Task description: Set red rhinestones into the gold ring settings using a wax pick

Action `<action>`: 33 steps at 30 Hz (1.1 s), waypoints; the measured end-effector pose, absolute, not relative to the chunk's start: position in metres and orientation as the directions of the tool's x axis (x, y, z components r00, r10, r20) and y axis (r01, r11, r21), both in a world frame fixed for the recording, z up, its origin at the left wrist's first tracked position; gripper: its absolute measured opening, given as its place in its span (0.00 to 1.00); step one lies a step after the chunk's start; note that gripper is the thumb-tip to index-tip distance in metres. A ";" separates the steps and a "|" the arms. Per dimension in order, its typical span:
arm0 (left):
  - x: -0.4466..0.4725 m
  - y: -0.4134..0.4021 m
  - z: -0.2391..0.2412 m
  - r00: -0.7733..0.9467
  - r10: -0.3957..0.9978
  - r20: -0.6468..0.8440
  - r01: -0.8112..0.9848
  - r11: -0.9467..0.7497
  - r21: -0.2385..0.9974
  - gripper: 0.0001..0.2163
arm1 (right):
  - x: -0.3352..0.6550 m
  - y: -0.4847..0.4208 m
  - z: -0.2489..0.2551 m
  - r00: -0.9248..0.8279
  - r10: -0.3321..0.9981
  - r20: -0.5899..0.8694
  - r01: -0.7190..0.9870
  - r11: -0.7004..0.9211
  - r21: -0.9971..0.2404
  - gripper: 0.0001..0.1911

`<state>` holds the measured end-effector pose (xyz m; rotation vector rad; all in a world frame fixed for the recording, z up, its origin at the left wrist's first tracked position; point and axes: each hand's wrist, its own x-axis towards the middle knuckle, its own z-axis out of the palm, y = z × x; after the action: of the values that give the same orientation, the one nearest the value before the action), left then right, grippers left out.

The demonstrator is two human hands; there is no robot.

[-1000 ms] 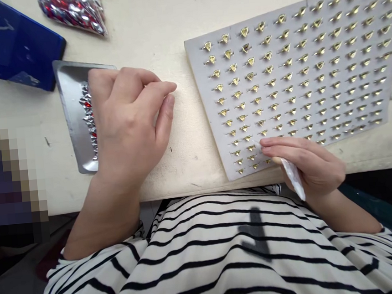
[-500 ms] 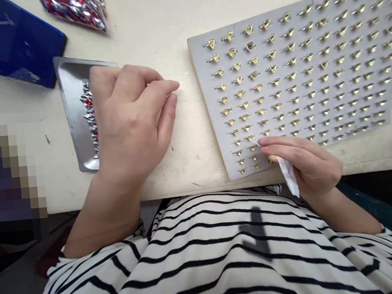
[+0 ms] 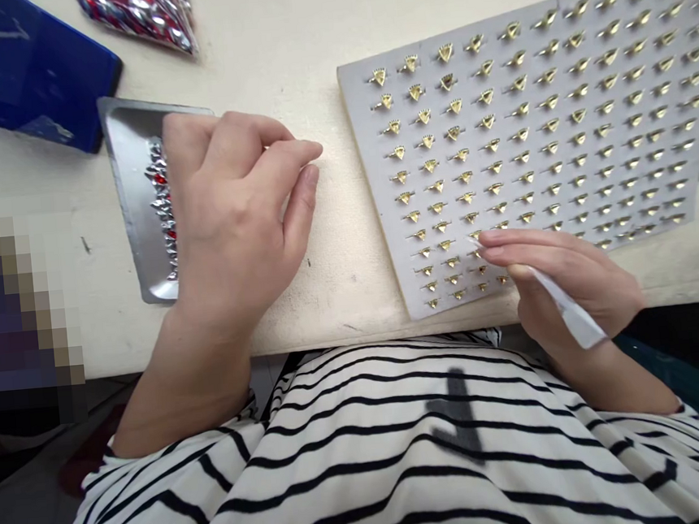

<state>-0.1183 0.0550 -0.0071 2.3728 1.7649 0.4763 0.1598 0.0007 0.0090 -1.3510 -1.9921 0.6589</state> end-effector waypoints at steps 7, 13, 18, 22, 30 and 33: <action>-0.118 0.054 -0.007 0.261 0.950 0.170 0.898 -0.304 0.317 0.13 | 0.154 0.006 0.000 -0.294 0.920 0.259 0.627 0.390 -0.674 0.16; -0.118 0.054 -0.007 0.264 0.949 0.170 0.894 -0.307 0.325 0.14 | 0.154 0.009 0.002 -0.321 0.918 0.234 0.640 0.392 -0.661 0.16; -0.119 0.055 -0.007 0.269 0.947 0.174 0.895 -0.313 0.317 0.13 | 0.155 0.010 0.001 -0.339 0.912 0.230 0.649 0.404 -0.645 0.16; -0.118 0.055 -0.006 0.259 0.951 0.166 0.896 -0.301 0.327 0.13 | 0.155 0.011 0.000 -0.330 0.914 0.238 0.657 0.403 -0.637 0.16; -0.118 0.054 -0.006 0.261 0.952 0.161 0.899 -0.300 0.320 0.13 | 0.154 0.010 0.000 -0.360 0.907 0.219 0.636 0.410 -0.653 0.17; -0.119 0.055 -0.005 0.260 0.951 0.167 0.899 -0.301 0.317 0.13 | 0.152 0.008 0.002 -0.328 0.917 0.224 0.627 0.390 -0.675 0.14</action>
<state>-0.1187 0.0549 -0.0054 2.3632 1.7532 0.4913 0.1525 0.0082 0.0022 -1.3179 -2.0661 0.6448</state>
